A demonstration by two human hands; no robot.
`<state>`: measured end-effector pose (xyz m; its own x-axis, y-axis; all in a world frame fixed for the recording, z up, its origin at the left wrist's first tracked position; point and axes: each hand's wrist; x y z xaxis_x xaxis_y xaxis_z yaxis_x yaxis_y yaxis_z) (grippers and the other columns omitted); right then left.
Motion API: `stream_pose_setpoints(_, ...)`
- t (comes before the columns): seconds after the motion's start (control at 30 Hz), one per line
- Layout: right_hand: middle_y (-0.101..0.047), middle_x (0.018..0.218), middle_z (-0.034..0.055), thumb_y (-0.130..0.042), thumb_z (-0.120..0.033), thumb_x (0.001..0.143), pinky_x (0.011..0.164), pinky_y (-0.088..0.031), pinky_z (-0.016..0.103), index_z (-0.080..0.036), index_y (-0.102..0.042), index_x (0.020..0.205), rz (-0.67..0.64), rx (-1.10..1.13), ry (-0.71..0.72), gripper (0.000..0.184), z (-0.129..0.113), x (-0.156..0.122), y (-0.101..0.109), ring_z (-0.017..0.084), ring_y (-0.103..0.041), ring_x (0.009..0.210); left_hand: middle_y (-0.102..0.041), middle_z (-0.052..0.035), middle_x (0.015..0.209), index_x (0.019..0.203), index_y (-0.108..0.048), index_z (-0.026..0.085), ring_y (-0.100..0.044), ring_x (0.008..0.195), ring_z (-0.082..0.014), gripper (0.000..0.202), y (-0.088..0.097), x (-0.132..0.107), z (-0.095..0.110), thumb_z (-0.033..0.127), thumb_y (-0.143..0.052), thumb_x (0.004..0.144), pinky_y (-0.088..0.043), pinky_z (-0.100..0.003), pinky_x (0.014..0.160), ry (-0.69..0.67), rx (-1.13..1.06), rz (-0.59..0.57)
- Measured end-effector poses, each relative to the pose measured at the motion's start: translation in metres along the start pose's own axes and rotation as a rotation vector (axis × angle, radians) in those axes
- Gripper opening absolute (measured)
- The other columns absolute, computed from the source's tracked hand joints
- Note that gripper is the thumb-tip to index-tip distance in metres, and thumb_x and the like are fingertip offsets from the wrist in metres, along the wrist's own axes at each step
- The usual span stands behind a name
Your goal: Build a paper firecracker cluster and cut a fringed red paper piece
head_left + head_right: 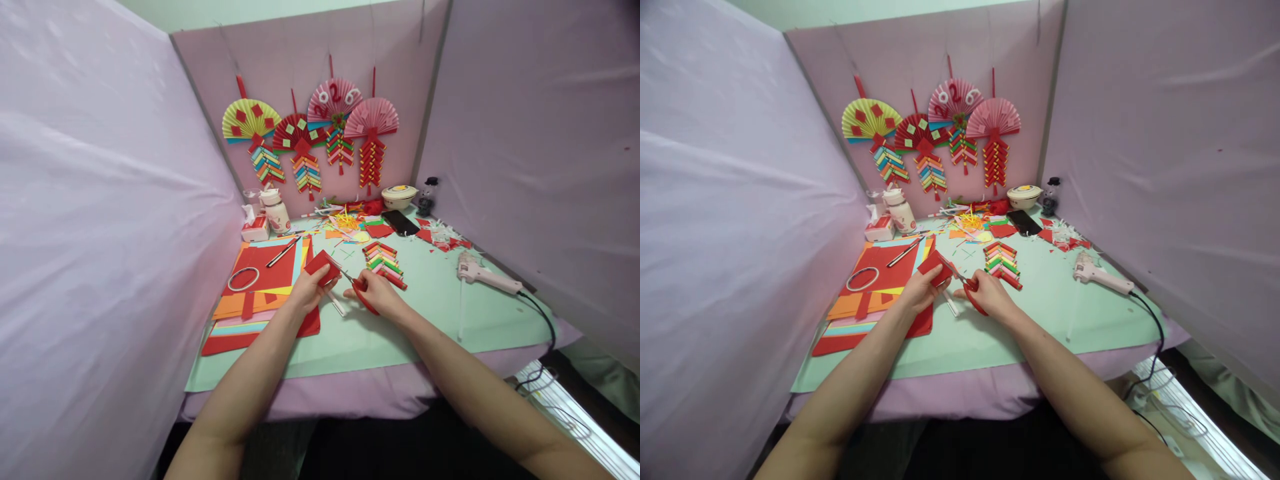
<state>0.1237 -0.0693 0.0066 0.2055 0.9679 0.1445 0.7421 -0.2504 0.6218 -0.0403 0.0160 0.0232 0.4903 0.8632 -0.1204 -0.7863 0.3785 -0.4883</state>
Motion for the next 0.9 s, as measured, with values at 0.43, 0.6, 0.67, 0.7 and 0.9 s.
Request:
stream_pose_setpoints(0.43, -0.055, 0.063, -0.0034, -0.064, -0.051, 0.069, 0.053, -0.031, 0.024, -0.022, -0.039, 0.069, 0.004, 0.026, 0.010, 0.038, 0.0008, -0.0006, -0.0007, 0.014, -0.047, 0.059, -0.069, -0.0050, 0.094, 0.096, -0.067, 0.017, -0.065, 0.080, -0.0151, 0.028, -0.0027, -0.0009, -0.0044, 0.019, -0.076, 0.070, -0.055, -0.029, 0.072, 0.046, 0.024, -0.011)
stream_pose_setpoints(0.6, -0.055, 0.062, -0.0036, -0.064, -0.051, 0.070, 0.052, -0.030, 0.024, -0.022, -0.038, 0.067, 0.015, 0.022, 0.022, 0.039, 0.0023, 0.0003, -0.0014, 0.013, -0.046, 0.057, -0.069, -0.0045, 0.093, 0.095, -0.066, 0.016, -0.065, 0.078, -0.0143, 0.027, -0.0027, -0.0009, -0.0042, 0.019, -0.076, 0.070, -0.055, -0.028, 0.072, 0.044, 0.019, -0.010)
stream_pose_setpoints(0.67, -0.055, 0.062, -0.0035, -0.064, -0.052, 0.069, 0.052, -0.030, 0.024, -0.022, -0.038, 0.066, 0.021, 0.012, 0.018, 0.040, 0.0022, 0.0005, -0.0015, 0.013, -0.046, 0.057, -0.069, -0.0045, 0.092, 0.094, -0.066, 0.016, -0.065, 0.078, -0.0143, 0.026, -0.0027, -0.0013, -0.0041, 0.019, -0.076, 0.070, -0.056, -0.029, 0.072, 0.047, 0.015, -0.013)
stream_pose_setpoints(0.7, -0.055, 0.062, -0.0035, -0.064, -0.052, 0.069, 0.052, -0.030, 0.024, -0.022, -0.038, 0.066, 0.024, 0.006, 0.014, 0.040, 0.0020, 0.0005, -0.0014, 0.013, -0.046, 0.057, -0.069, -0.0046, 0.092, 0.094, -0.066, 0.016, -0.065, 0.078, -0.0143, 0.026, -0.0028, -0.0016, -0.0041, 0.019, -0.076, 0.070, -0.056, -0.029, 0.072, 0.046, 0.012, -0.015)
stream_pose_setpoints(0.9, -0.056, 0.063, -0.0030, -0.064, -0.052, 0.070, 0.051, -0.029, 0.024, -0.022, -0.038, 0.067, 0.018, 0.002, 0.000, 0.040, 0.0006, 0.0004, -0.0008, 0.013, -0.047, 0.057, -0.069, -0.0046, 0.090, 0.093, -0.066, 0.016, -0.064, 0.076, -0.0140, 0.026, -0.0025, -0.0015, -0.0037, 0.019, -0.077, 0.070, -0.056, -0.028, 0.070, 0.051, 0.000, -0.019)
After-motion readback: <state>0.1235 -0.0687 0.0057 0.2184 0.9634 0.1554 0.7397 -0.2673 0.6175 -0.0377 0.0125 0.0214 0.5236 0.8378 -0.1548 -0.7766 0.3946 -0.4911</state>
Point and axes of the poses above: each hand's wrist, its own x-axis towards the middle knuckle, its own y-axis out of the back of the hand, z = x × y
